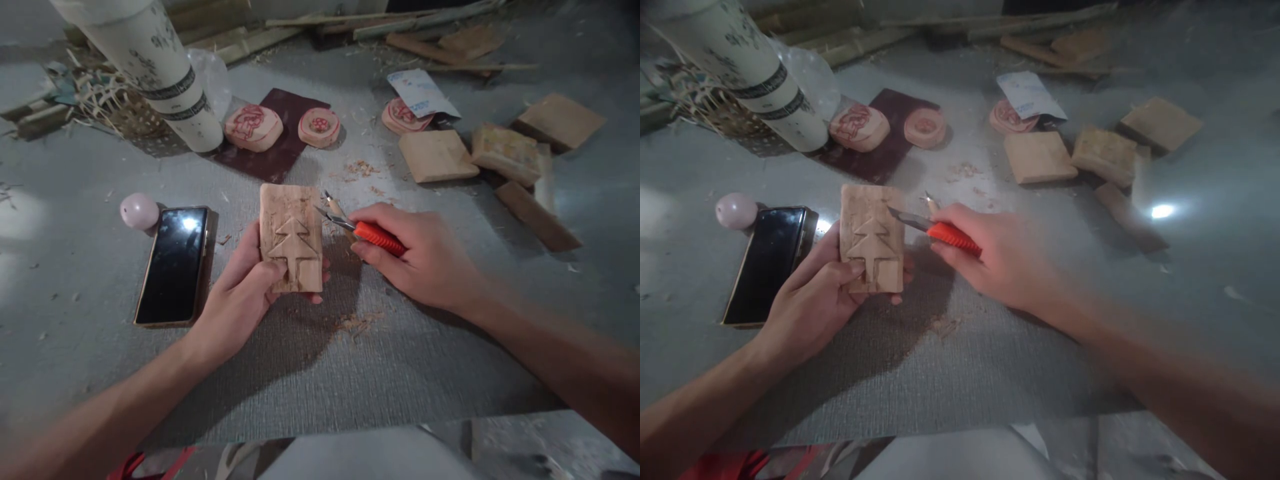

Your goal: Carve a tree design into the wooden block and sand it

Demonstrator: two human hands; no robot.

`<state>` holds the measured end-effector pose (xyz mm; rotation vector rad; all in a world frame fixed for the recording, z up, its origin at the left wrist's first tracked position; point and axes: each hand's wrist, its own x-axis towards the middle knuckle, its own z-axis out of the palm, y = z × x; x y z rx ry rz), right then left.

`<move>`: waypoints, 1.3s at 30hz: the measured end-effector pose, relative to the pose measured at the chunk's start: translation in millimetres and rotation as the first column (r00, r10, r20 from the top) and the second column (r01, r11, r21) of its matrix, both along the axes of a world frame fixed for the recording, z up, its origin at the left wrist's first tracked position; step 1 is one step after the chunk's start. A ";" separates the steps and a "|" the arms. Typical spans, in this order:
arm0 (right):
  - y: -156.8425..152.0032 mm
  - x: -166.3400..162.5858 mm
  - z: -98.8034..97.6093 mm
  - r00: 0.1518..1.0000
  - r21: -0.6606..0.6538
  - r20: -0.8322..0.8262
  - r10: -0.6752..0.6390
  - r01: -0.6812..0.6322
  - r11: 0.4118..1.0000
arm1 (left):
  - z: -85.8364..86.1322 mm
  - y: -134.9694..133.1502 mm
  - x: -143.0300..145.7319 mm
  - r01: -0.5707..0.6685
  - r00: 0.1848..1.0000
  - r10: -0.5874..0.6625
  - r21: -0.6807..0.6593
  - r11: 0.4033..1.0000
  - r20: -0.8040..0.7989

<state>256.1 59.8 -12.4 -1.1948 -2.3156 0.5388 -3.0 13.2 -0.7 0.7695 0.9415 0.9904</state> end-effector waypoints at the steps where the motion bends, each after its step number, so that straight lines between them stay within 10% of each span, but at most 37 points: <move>1: -0.1 -0.1 0.0 1.000 0.001 0.001 -0.001 0.001 1.000 | -1.0 -0.2 -0.2 0.001 1.000 -0.001 0.013 1.000 0.008; 39: -8.6 -3.0 1.4 0.994 0.024 -0.033 0.106 -0.105 0.994 | -12.2 -4.6 -4.8 0.153 0.987 -0.158 0.104 0.983 0.042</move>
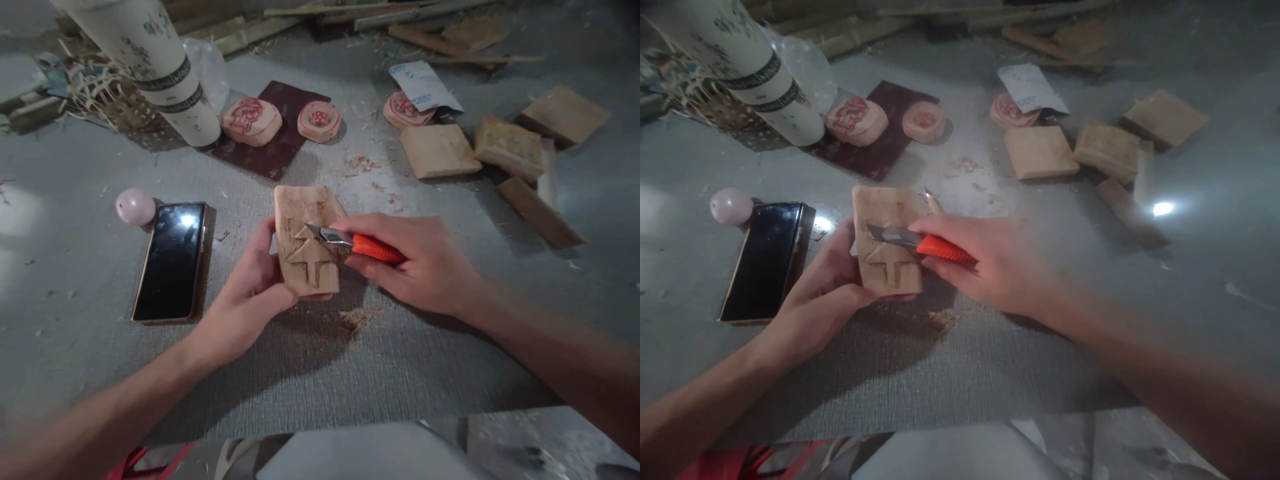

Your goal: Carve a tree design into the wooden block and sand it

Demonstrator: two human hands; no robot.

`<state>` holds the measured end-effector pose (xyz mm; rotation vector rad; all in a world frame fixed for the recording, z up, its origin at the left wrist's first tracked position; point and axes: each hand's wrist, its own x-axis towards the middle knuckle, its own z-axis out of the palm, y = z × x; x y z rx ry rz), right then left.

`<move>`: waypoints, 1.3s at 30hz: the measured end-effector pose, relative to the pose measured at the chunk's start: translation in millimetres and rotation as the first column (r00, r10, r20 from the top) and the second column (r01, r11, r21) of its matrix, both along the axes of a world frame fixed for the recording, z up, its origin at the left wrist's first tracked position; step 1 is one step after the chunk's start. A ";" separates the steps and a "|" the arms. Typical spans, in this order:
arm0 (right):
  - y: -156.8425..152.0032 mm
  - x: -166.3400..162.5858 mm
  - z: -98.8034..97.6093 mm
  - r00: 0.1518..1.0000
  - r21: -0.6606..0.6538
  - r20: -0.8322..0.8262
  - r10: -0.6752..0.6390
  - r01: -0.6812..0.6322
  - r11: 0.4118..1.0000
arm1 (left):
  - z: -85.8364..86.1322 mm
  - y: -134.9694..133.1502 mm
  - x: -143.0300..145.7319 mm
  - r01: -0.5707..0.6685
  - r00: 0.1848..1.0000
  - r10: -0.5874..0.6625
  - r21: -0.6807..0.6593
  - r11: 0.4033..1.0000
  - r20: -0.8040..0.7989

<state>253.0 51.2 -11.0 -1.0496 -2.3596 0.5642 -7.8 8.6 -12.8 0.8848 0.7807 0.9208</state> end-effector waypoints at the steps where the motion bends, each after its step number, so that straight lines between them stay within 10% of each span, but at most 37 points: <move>1: 0.3 0.1 -0.3 1.000 0.004 0.000 0.005 -0.005 1.000 | -2.0 0.2 -0.4 -0.006 1.000 0.006 0.013 1.000 0.012; 39: -0.3 -2.0 2.9 0.993 0.027 -0.022 0.116 -0.115 0.993 | 4.6 0.3 0.7 -0.094 0.994 0.087 -0.102 0.990 -0.071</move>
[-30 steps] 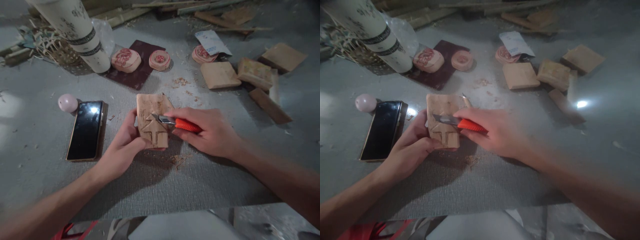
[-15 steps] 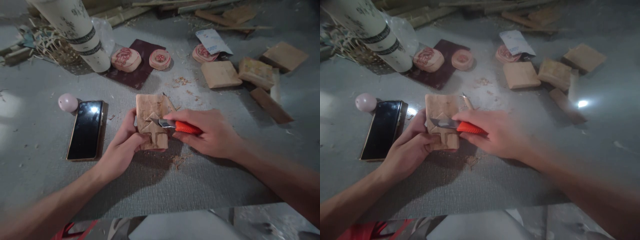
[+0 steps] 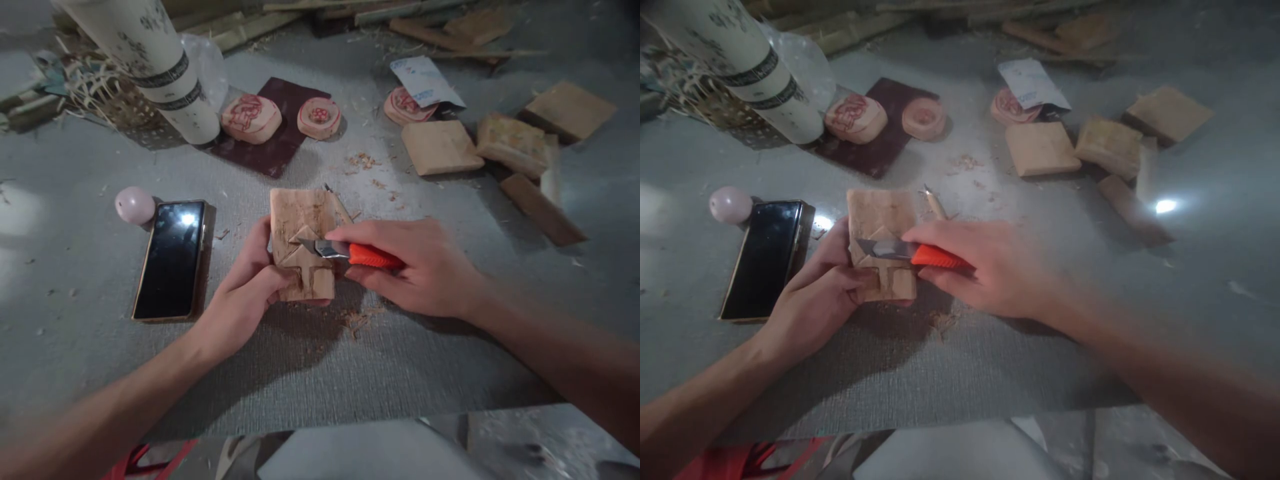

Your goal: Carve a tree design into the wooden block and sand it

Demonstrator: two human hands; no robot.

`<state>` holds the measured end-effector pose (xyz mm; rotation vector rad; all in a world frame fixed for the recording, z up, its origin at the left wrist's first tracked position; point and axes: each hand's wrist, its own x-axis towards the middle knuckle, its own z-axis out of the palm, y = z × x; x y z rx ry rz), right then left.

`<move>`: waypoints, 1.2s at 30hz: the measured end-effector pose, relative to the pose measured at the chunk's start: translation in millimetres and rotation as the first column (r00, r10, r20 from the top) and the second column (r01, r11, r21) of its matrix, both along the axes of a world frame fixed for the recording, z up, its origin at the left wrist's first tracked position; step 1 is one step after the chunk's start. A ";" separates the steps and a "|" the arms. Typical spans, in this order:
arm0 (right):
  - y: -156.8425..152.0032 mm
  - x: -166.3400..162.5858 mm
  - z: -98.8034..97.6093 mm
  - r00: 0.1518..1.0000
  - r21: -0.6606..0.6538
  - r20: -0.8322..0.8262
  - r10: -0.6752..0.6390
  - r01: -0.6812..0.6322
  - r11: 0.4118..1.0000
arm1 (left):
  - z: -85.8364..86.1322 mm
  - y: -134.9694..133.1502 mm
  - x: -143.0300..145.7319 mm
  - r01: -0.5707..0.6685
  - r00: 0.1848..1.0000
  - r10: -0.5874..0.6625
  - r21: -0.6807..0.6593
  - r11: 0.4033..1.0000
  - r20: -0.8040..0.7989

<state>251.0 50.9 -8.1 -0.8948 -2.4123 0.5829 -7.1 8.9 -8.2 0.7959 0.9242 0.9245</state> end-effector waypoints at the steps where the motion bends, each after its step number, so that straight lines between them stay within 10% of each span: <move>1: -0.1 0.3 0.0 1.000 0.000 -0.002 0.002 -0.002 1.000 | 0.1 -0.1 0.1 0.002 1.000 -0.002 -0.001 1.000 -0.014; 20: 4.0 2.1 -3.9 0.996 -0.071 0.052 -0.071 0.074 0.995 | -9.7 5.6 -0.9 0.078 0.991 -0.085 0.074 0.994 0.100; 36: 10.1 -1.2 2.8 0.957 0.012 -0.042 -0.286 0.287 0.958 | 7.0 3.0 -2.3 0.128 0.958 -0.083 0.147 0.981 -0.275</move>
